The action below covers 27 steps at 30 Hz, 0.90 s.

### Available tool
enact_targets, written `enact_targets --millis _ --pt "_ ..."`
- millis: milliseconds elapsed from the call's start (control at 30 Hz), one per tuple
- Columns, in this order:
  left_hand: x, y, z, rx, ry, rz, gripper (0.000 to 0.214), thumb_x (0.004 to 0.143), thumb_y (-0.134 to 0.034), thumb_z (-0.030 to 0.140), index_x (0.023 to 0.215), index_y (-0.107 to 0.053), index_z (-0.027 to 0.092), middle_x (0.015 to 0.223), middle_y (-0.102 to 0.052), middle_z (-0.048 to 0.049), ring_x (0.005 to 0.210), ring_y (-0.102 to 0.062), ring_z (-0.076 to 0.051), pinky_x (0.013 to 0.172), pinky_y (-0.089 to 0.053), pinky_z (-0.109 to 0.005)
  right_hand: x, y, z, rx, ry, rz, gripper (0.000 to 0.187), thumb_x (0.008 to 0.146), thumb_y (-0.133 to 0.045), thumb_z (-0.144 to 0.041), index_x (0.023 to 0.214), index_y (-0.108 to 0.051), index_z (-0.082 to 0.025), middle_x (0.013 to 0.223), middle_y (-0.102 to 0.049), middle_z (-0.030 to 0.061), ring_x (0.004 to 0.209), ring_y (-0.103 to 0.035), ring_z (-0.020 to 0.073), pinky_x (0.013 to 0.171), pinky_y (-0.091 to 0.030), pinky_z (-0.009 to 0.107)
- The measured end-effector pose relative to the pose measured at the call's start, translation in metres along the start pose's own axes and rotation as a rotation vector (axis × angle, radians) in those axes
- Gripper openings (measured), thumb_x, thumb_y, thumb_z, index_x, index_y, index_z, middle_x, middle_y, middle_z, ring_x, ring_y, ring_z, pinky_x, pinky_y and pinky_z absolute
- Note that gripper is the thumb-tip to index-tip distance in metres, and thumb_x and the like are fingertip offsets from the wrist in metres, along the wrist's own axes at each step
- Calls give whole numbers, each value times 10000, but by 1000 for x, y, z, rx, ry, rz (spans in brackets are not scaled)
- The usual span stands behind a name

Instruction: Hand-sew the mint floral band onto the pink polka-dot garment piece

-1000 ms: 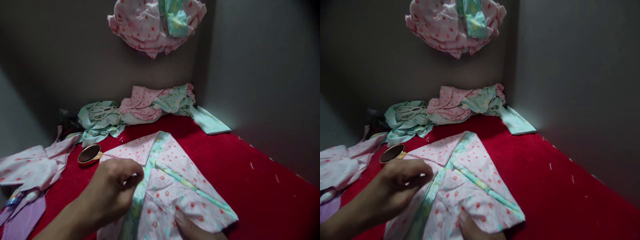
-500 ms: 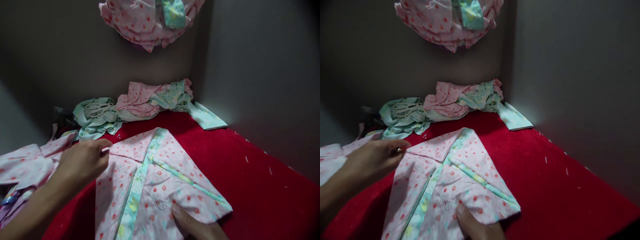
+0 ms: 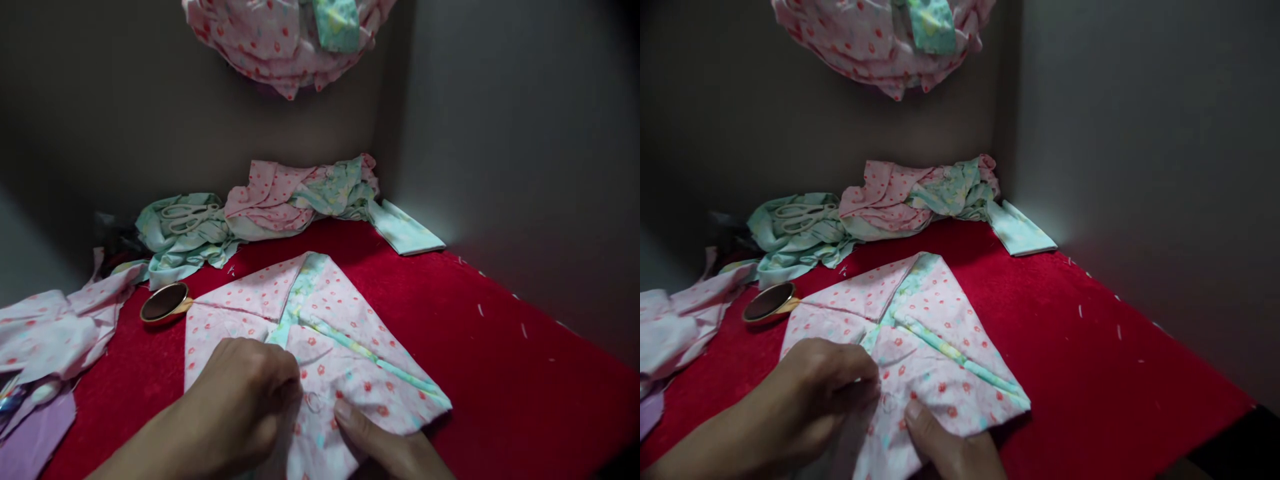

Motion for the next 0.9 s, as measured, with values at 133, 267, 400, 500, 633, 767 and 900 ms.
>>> enact_targets --millis 133,267,400,500,633,767,900 --pt "-1 15 -1 -204 20 39 210 770 -466 224 588 -548 157 539 -497 28 538 -449 -92 507 -307 -175 2 1 4 42 -23 -23 734 536 -804 -406 1196 -560 -194 1058 -676 100 1094 -540 331 979 -337 477" --pt "-4 28 5 -369 48 56 273 789 -460 289 548 -489 161 504 -382 50 491 -369 -76 451 -282 -155 3 1 6 38 -23 -21 742 531 -805 -407 1198 -556 -198 1074 -671 100 1103 -531 334 983 -328 478" --pt "-6 36 7 -408 41 154 292 783 -468 318 535 -471 165 497 -367 52 476 -358 -75 438 -296 -149 2 -1 6 75 -52 -55 719 543 -798 -394 1195 -558 -211 1130 -649 90 1115 -525 330 973 -347 467" --pt "-6 39 5 -369 36 203 298 792 -463 325 541 -478 164 502 -381 48 480 -378 -79 440 -303 -153 1 1 5 45 -43 -12 694 554 -797 -380 1187 -564 -218 1129 -652 77 1145 -505 320 996 -326 455" --pt "-8 39 0 -327 37 238 318 808 -454 354 554 -480 166 514 -393 44 494 -385 -87 450 -309 -162 1 5 4 18 -29 22 689 559 -799 -360 1189 -562 -214 1143 -646 78 1162 -493 318 1008 -322 452" --pt "-10 39 -3 -328 52 231 312 800 -460 354 550 -475 169 509 -384 47 486 -379 -87 441 -299 -168 1 6 7 24 -61 27 678 589 -784 -337 1209 -545 -197 1122 -655 88 1167 -488 323 991 -344 469" --pt "-11 39 -8 -335 138 161 298 785 -460 338 537 -440 172 513 -369 47 500 -370 -92 455 -286 -184 1 12 6 1 3 17 607 617 -759 -359 1177 -580 -210 1085 -674 79 1160 -499 321 1003 -344 456"
Point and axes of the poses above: each hand's wrist, its own x-axis towards the middle knuckle, its own y-axis out of the back of the hand, z = x × y, the point moved 3 cm from there along x, towards the middle knuckle
